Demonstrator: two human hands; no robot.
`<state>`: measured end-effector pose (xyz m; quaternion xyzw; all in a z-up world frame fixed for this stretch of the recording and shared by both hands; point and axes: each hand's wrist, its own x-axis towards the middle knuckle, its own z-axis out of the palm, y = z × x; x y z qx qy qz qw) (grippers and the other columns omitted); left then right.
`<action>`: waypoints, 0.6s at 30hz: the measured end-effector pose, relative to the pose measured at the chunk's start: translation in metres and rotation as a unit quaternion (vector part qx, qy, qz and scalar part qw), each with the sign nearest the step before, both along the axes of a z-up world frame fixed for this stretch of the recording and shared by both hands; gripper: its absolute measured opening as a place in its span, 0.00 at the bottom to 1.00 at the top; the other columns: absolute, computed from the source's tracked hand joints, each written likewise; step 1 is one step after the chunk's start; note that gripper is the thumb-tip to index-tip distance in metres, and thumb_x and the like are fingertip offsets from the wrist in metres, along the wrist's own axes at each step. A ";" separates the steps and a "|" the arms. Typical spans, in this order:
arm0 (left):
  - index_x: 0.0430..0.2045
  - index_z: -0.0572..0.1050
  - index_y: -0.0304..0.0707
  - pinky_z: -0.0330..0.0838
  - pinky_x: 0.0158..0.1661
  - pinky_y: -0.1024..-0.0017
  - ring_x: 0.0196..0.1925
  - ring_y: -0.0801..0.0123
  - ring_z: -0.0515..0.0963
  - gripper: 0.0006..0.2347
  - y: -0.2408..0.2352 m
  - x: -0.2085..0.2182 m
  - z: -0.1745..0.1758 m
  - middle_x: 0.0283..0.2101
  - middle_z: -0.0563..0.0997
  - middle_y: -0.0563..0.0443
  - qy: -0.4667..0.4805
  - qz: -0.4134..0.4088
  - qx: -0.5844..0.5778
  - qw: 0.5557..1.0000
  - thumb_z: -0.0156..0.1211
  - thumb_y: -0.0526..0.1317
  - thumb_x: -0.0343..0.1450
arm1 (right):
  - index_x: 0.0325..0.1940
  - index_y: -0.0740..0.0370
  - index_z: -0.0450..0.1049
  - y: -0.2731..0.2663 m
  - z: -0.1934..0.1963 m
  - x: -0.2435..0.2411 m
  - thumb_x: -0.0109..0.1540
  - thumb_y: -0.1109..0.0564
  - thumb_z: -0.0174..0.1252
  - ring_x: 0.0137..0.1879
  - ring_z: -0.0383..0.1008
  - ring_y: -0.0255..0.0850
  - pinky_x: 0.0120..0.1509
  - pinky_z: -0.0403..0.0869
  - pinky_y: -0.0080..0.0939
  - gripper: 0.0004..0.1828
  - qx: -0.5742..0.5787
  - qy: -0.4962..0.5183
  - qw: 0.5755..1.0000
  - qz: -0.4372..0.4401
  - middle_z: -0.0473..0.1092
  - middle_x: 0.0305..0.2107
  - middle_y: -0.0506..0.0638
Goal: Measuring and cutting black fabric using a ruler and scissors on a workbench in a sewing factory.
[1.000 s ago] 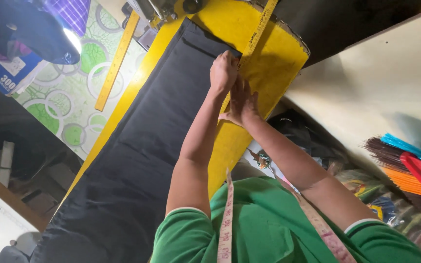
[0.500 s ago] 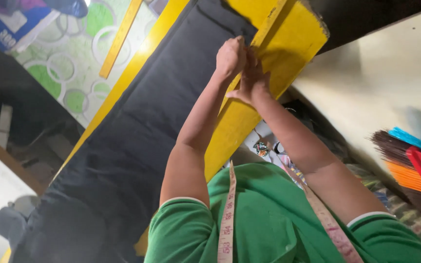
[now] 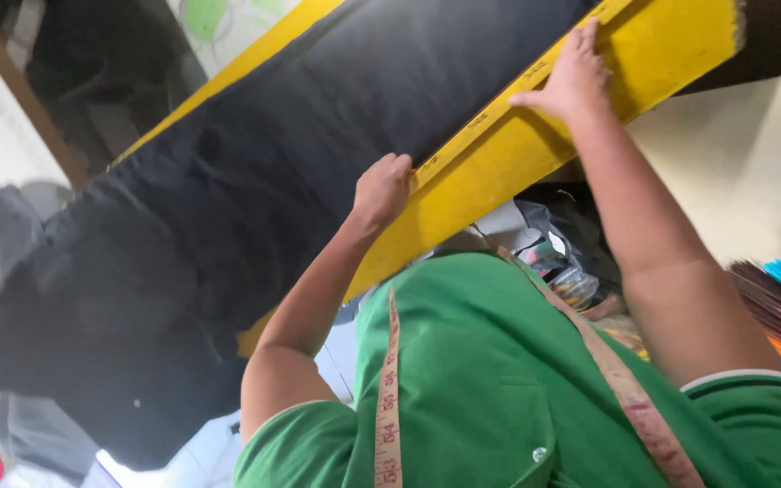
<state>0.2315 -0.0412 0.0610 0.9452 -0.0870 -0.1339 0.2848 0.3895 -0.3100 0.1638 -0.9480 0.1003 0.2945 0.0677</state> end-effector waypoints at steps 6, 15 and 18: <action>0.33 0.77 0.44 0.75 0.36 0.50 0.42 0.45 0.82 0.05 0.095 -0.077 0.022 0.38 0.80 0.44 0.172 0.047 0.104 0.978 0.51 0.36 0.71 | 0.78 0.79 0.38 -0.011 -0.020 0.004 0.55 0.29 0.75 0.81 0.47 0.67 0.80 0.54 0.58 0.73 -0.015 -0.049 0.996 0.077 0.35 0.75 0.73; 0.24 0.80 0.37 0.72 0.23 0.67 0.28 0.63 0.81 0.04 0.145 -0.118 0.064 0.30 0.82 0.47 -0.067 0.252 -0.062 0.964 0.67 0.34 0.70 | 0.79 0.76 0.34 0.003 -0.009 -0.003 0.59 0.27 0.70 0.83 0.43 0.64 0.83 0.50 0.56 0.71 -0.066 -0.019 0.994 0.083 0.34 0.76 0.67; 0.24 0.78 0.39 0.71 0.27 0.61 0.32 0.61 0.79 0.03 0.124 -0.115 0.040 0.30 0.78 0.50 -0.118 0.241 -0.116 0.956 0.65 0.33 0.69 | 0.79 0.75 0.36 -0.007 -0.025 0.001 0.60 0.25 0.70 0.82 0.44 0.62 0.81 0.53 0.58 0.70 -0.075 -0.034 0.992 0.100 0.35 0.76 0.66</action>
